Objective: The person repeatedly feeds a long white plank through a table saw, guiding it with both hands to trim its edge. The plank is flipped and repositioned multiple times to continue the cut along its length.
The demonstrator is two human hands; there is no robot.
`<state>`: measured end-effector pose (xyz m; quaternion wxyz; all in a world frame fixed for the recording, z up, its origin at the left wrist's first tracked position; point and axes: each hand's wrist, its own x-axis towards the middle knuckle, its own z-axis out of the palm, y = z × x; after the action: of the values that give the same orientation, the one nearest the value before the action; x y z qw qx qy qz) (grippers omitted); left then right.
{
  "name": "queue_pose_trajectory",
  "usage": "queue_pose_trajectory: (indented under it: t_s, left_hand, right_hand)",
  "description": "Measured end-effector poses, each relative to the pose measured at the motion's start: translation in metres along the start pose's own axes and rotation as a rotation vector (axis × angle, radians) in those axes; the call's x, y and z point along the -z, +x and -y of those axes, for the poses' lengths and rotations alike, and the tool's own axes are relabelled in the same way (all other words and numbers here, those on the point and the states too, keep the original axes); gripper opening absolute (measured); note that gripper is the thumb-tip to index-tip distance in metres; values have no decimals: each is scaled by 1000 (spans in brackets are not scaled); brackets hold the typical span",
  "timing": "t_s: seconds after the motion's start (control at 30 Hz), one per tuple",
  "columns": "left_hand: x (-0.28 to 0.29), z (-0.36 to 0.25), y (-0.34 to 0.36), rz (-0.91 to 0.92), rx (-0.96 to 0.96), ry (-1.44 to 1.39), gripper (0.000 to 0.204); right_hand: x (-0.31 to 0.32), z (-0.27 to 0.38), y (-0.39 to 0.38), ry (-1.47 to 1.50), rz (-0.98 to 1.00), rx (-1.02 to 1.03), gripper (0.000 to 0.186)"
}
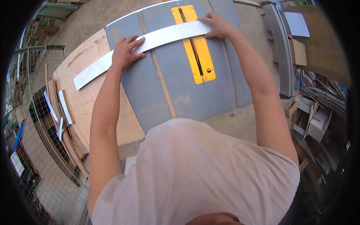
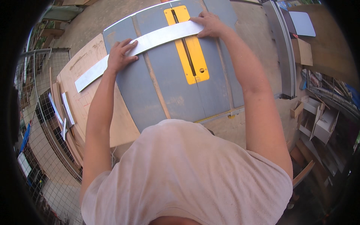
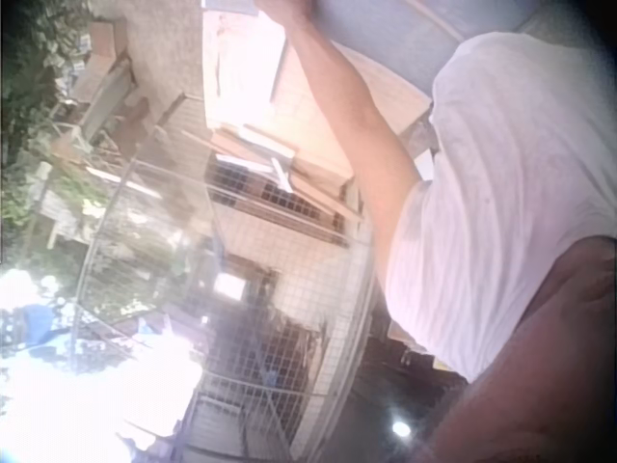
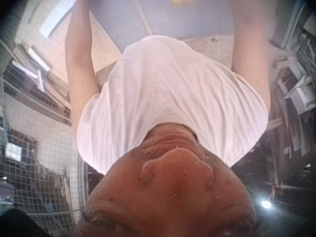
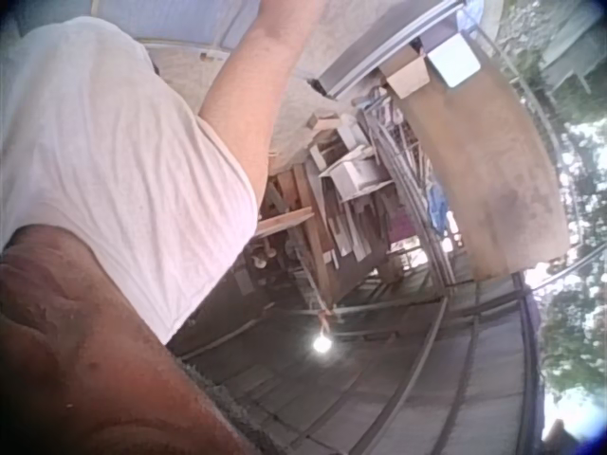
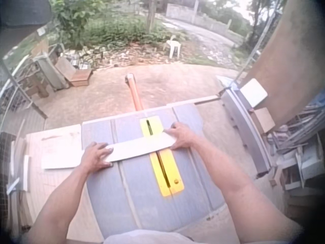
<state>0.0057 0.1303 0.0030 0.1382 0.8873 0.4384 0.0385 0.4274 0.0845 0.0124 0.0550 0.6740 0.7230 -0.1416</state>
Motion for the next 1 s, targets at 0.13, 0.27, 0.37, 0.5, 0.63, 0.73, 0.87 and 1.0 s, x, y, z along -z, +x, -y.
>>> queue_pose_trajectory:
  t_s: [0.13, 0.27, 0.37, 0.5, 0.63, 0.73, 0.87, 1.0]
  left_hand:
    - [4, 1, 7, -18, 12, -50, 70]
    - [5, 6, 15, -20, 15, -29, 70]
    - [5, 11, 20, -20, 15, -22, 70]
    - [5, 15, 29, -20, 5, -26, 69]
    - [7, 21, 35, -36, 5, -24, 69]
    - [7, 30, 47, -48, -1, -18, 67]
    - [11, 42, 65, -18, 23, -63, 63]
    - [27, 41, 68, -30, -10, -192, 60]
  right_hand:
    - [3, -1, 9, 1, 3, 0, 84]
    - [-2, -8, 22, -22, -11, 5, 85]
    - [0, -9, 29, -46, -9, 17, 84]
    - [-3, -16, 40, -63, -25, 13, 87]
    - [0, -13, 49, -39, -88, 45, 82]
    - [9, -38, 74, 59, -37, 188, 89]
    - [16, -45, 98, 6, -11, 192, 94]
    - [44, -50, 95, 126, 110, 256, 95]
